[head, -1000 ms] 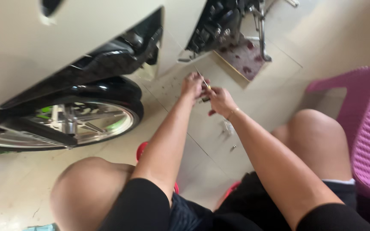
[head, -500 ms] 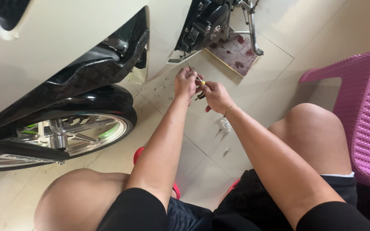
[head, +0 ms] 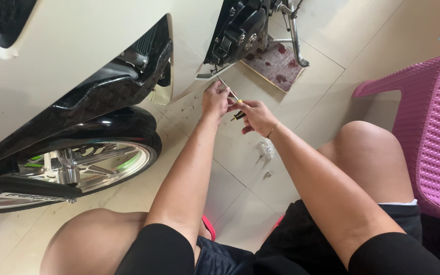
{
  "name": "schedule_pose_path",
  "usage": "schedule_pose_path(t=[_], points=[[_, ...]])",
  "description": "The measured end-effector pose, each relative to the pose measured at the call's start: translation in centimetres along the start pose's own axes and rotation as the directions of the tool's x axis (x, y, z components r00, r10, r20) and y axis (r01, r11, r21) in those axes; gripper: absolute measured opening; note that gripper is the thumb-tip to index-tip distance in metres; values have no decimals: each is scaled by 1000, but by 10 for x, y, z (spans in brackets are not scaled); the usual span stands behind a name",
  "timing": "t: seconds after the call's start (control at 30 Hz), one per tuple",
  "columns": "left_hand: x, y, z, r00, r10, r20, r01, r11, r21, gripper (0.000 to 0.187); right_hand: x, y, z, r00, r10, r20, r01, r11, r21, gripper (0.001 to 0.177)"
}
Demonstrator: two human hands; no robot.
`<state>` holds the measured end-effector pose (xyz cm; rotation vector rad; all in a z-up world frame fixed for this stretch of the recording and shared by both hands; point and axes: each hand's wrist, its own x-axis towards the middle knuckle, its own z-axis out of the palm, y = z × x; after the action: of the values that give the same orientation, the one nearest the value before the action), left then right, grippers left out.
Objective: The person uses a screwdriver to remove and install screws on the motorcycle's front fairing and lower body panels. They manipulate small screws and fasteners by hand and with the tool, working near the front wheel and engine area.
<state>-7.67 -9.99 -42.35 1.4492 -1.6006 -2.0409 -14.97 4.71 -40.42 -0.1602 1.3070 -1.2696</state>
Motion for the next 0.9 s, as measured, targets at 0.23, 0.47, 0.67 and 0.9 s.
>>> schedule_pose_path(t=[0.23, 0.47, 0.67, 0.9], points=[[7, -5, -2, 999, 52, -5, -52, 998, 29, 25, -4, -9, 3, 964, -229, -136, 127, 845, -520, 36], [21, -34, 6, 999, 37, 32, -41, 992, 120, 22, 19, 6, -25, 999, -27, -25, 29, 998, 47, 22], [42, -46, 4, 999, 27, 26, -24, 997, -79, 19, 27, 4, -22, 988, -32, 151, 17, 995, 97, 25], [39, -41, 3, 992, 109, -60, -98, 983, 154, 24, 10, -8, -7, 985, -174, 16, 158, 848, -507, 23]])
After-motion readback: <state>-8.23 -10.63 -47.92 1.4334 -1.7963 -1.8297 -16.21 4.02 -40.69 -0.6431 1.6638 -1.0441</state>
